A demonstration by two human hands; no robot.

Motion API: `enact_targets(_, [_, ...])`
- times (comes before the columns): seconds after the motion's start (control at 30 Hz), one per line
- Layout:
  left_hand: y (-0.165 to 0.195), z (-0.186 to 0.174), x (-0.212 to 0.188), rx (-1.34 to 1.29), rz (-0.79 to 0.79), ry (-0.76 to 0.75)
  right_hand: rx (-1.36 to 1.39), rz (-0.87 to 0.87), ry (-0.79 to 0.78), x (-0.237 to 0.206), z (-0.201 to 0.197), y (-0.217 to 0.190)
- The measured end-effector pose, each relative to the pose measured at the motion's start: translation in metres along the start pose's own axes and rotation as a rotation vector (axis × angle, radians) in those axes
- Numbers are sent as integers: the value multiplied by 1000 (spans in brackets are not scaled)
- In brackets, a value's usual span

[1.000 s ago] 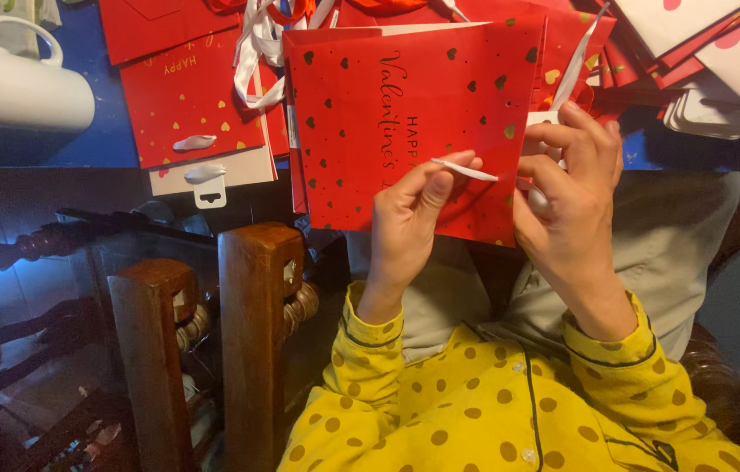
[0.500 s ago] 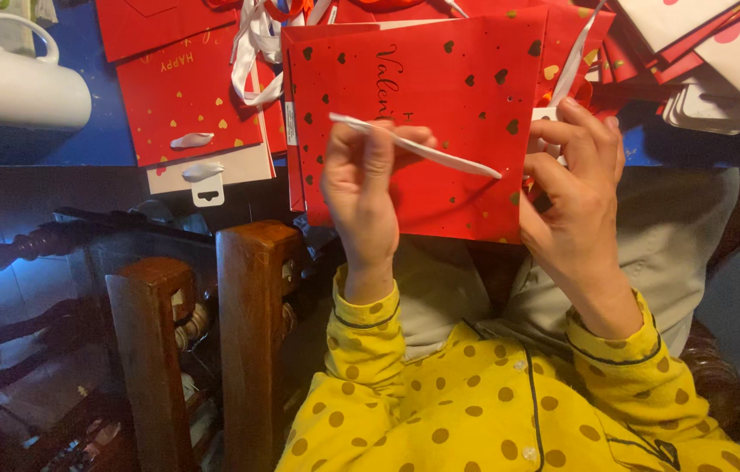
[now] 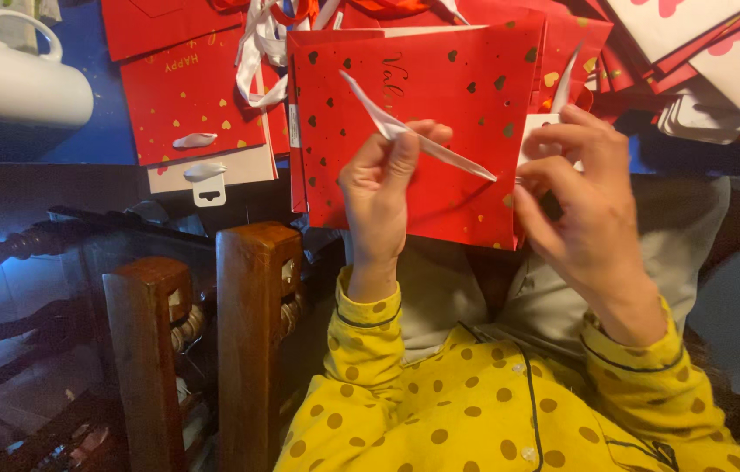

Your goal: The person threads white ribbons through the plastic handles of red Valentine's Day gift bags and ties them into bows. They handle multiple bags one at a time, pulling the ribbon ends through the handles and knotting them to secure the closure.

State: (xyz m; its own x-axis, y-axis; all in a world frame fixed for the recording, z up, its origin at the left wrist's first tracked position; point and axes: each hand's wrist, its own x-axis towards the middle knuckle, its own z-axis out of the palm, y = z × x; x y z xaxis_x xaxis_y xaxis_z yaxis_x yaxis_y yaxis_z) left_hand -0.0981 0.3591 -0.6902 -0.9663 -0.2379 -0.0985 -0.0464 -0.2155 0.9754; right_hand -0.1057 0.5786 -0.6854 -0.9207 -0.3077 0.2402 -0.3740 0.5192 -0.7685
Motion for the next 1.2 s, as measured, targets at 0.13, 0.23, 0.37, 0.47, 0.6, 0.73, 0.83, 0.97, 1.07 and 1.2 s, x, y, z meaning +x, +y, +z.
enact_targets(0.13, [1, -5, 8, -144, -10, 34, -150, -19, 33, -1, -26, -5])
enact_targets(0.23, [1, -5, 7, -115, 21, 21, -234, -19, 42, -4, -46, -9])
enact_targets(0.37, [1, -5, 5, -94, 41, 8, -309, 52, 48, -8, -54, -21])
enact_targets(0.47, [2, -2, 2, -82, 41, 14, -143, 60, 70, -3, -43, -34])
enact_targets(0.6, [9, 10, -8, -23, 136, 42, -67, -33, 59, 9, -9, -46])
enact_targets(0.73, [30, 12, -21, 296, 257, 194, -185, -18, 6, 12, 10, -40])
enact_targets(0.83, [44, 10, -17, 126, 438, 309, -207, -14, -2, 7, 10, -30])
enact_targets(0.97, [57, 13, -11, 226, 443, 320, -222, -22, 7, 2, 10, -24])
enact_targets(1.07, [66, 16, -7, 279, 571, 334, -198, -18, -4, 1, 11, -24])
enact_targets(1.2, [85, 18, -12, 247, 702, 352, -199, -21, 10, -1, 11, -25])
